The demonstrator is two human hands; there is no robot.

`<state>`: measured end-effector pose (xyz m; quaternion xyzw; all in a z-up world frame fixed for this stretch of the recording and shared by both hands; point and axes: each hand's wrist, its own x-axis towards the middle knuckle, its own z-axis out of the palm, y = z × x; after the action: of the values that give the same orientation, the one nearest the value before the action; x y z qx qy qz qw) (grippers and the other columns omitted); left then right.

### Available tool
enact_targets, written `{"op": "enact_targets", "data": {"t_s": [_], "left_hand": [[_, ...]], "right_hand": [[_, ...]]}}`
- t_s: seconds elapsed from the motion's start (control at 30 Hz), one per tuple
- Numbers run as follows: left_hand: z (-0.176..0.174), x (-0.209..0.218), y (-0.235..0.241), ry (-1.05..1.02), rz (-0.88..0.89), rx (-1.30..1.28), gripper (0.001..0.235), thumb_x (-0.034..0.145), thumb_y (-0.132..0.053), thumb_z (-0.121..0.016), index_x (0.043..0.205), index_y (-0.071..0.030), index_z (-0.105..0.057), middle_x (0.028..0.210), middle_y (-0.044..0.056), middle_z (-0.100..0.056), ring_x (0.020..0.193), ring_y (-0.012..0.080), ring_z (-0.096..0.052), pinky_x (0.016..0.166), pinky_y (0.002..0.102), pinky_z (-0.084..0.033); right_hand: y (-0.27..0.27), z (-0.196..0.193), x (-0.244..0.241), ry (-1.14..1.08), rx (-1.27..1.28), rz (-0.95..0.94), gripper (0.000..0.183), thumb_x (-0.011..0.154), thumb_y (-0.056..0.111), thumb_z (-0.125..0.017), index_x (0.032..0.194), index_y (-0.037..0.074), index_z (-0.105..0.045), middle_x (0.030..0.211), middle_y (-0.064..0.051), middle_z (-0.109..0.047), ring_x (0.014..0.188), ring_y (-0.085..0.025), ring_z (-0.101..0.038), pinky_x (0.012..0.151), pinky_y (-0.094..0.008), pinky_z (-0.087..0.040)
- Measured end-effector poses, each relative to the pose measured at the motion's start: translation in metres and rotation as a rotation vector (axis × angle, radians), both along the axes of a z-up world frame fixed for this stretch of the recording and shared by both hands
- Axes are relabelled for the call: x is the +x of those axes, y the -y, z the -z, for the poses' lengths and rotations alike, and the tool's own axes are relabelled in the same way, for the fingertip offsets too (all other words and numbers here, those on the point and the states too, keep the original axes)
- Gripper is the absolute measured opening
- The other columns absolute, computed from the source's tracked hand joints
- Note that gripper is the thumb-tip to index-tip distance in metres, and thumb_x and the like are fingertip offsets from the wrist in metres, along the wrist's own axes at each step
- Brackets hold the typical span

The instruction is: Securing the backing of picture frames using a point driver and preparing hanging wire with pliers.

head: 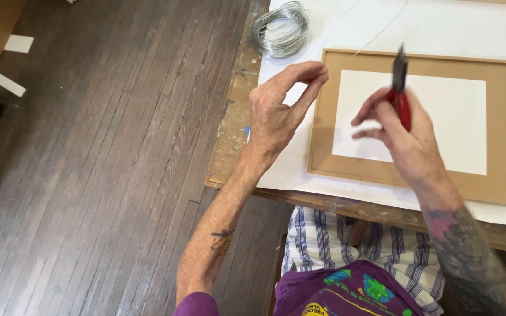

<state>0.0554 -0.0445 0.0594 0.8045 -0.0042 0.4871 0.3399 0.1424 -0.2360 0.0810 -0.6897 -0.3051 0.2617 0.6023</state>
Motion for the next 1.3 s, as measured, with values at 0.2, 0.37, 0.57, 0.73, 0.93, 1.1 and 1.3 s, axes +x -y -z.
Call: {"op": "enact_targets", "data": {"t_s": [0.2, 0.37, 0.57, 0.73, 0.93, 1.1, 1.3], "left_hand": [[-0.001, -0.005, 0.007, -0.032, 0.074, 0.001, 0.022, 0.097, 0.004, -0.07, 0.114, -0.01, -0.067, 0.108, 0.002, -0.075, 0.099, 0.0175, -0.074, 0.103, 0.035, -0.058], [0.008, -0.004, 0.002, -0.215, 0.168, -0.249, 0.026, 0.099, -0.002, -0.065, 0.117, -0.013, -0.05, 0.105, 0.001, -0.079, 0.089, 0.0133, -0.077, 0.085, 0.025, -0.057], [0.027, 0.02, -0.017, -0.103, 0.416, -0.63, 0.049, 0.083, 0.012, -0.075, 0.124, -0.006, -0.053, 0.099, 0.01, -0.077, 0.095, 0.0145, -0.071, 0.102, 0.038, -0.053], [0.015, 0.021, -0.007, -0.11, 0.39, -0.64, 0.029, 0.091, -0.002, -0.078, 0.117, -0.008, -0.065, 0.101, 0.009, -0.081, 0.096, 0.01, -0.074, 0.107, 0.034, -0.048], [0.006, 0.036, -0.009, 0.011, 0.451, -0.683, 0.024, 0.091, 0.0, -0.078, 0.11, -0.007, -0.066, 0.096, 0.01, -0.081, 0.1, 0.0134, -0.075, 0.122, 0.039, -0.034], [-0.013, 0.033, 0.016, -0.067, 0.343, -0.476, 0.015, 0.094, -0.001, -0.071, 0.103, -0.012, -0.066, 0.093, 0.003, -0.079, 0.095, 0.01, -0.073, 0.121, 0.04, -0.037], [-0.008, 0.07, 0.029, -0.096, 0.243, -0.664, 0.009, 0.094, -0.01, -0.072, 0.101, -0.006, -0.068, 0.098, 0.01, -0.078, 0.093, 0.0157, -0.074, 0.087, 0.028, -0.06]], "right_hand": [[-0.048, -0.006, 0.017, -0.182, 0.312, 0.331, 0.012, 0.103, 0.019, -0.065, 0.103, 0.009, -0.059, 0.073, 0.002, -0.048, 0.061, -0.008, -0.043, 0.053, -0.024, -0.038], [-0.056, -0.019, 0.013, 0.496, 0.257, 0.261, 0.009, 0.11, 0.005, -0.067, 0.101, 0.006, -0.069, 0.086, 0.002, -0.062, 0.071, -0.006, -0.044, 0.067, -0.024, -0.04], [-0.061, -0.008, 0.012, 0.97, 0.31, -0.005, 0.02, 0.092, -0.001, -0.074, 0.109, 0.008, -0.077, 0.104, -0.011, -0.073, 0.085, -0.032, -0.074, 0.075, -0.039, -0.061], [-0.063, -0.01, 0.038, 0.091, 0.484, 0.31, 0.015, 0.099, 0.016, -0.073, 0.108, 0.004, -0.071, 0.085, -0.007, -0.074, 0.052, -0.004, -0.058, 0.049, -0.018, -0.048], [-0.044, -0.019, 0.033, -0.443, 0.423, 0.216, 0.036, 0.098, 0.019, -0.072, 0.128, 0.003, -0.061, 0.101, -0.009, -0.075, 0.057, 0.004, -0.043, 0.057, -0.016, -0.052], [-0.039, -0.023, 0.042, -0.204, 0.314, 0.296, 0.028, 0.094, 0.016, -0.074, 0.119, 0.004, -0.067, 0.092, -0.007, -0.078, 0.068, -0.002, -0.06, 0.05, -0.017, -0.052], [-0.021, -0.02, 0.036, 0.407, 0.314, 0.41, 0.008, 0.1, 0.009, -0.076, 0.102, 0.005, -0.069, 0.091, -0.003, -0.074, 0.054, -0.005, -0.044, 0.051, -0.02, -0.041]]}}
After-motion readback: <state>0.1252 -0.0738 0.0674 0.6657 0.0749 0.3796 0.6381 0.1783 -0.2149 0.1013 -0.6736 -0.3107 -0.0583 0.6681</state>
